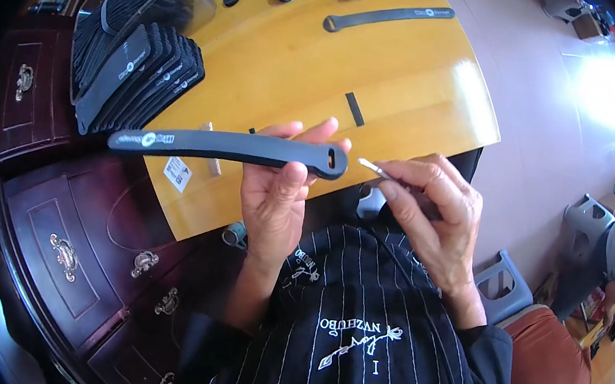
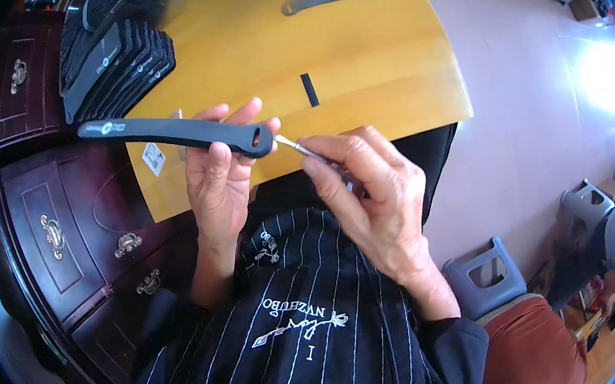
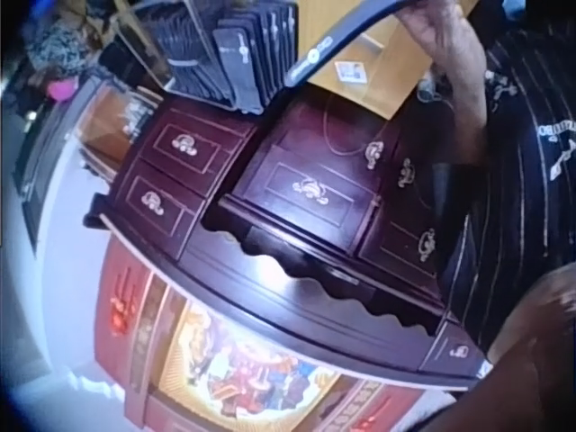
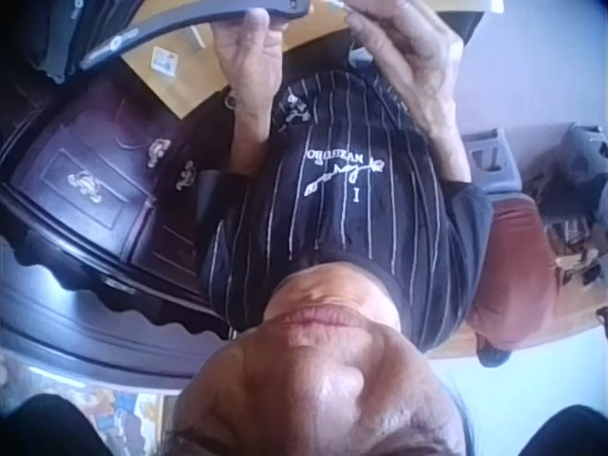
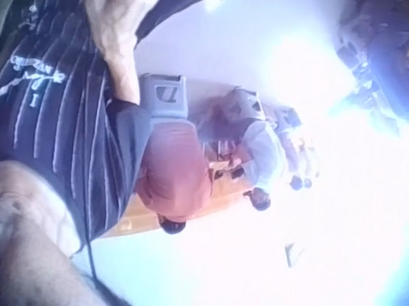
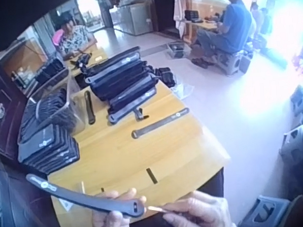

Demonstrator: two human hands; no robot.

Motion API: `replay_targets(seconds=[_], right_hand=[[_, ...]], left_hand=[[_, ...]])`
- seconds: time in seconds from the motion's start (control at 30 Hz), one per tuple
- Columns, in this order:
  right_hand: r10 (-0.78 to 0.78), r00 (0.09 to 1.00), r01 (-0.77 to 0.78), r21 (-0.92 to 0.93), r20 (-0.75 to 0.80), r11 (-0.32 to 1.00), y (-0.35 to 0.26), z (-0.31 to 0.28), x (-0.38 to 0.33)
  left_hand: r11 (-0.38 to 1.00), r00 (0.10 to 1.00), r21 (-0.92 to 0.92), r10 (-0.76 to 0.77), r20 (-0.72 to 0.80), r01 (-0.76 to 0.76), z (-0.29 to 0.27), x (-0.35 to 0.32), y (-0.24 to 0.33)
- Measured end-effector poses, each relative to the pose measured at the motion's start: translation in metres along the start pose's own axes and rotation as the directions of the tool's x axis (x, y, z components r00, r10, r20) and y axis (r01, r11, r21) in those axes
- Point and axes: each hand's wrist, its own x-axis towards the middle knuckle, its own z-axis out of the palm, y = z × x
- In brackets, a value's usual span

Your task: Assembling black plastic straps by using a small tool to clear holes or insert components.

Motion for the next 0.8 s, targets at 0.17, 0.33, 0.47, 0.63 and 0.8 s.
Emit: replay_targets(seconds=[0.17,0.33,0.47,0.63,0.8], right_hand=[[-0.146,0.986,0.144,-0.031,-0.077,0.989,-0.001,0.013,-0.013],[-0.220,0.969,0.204,-0.144,-0.112,0.968,0.000,0.011,-0.015],[-0.199,0.973,0.181,-0.152,-0.117,0.972,0.001,0.008,-0.021],[-0.229,0.966,0.208,-0.167,-0.119,0.964,0.002,0.007,-0.022],[-0.202,0.975,0.186,-0.148,-0.098,0.971,0.004,0.008,-0.022]], left_hand=[[0.998,0.999,0.048,0.036,-0.027,-0.034,0.005,-0.004,-0.004],[0.994,0.998,0.092,0.064,-0.003,-0.063,0.013,-0.007,-0.004],[0.983,0.996,0.159,0.090,-0.014,-0.086,0.017,-0.010,-0.005],[0.962,0.989,0.238,0.144,-0.016,-0.136,0.018,-0.013,-0.007],[0.933,0.980,0.302,0.200,0.017,-0.196,0.017,-0.010,-0.009]])
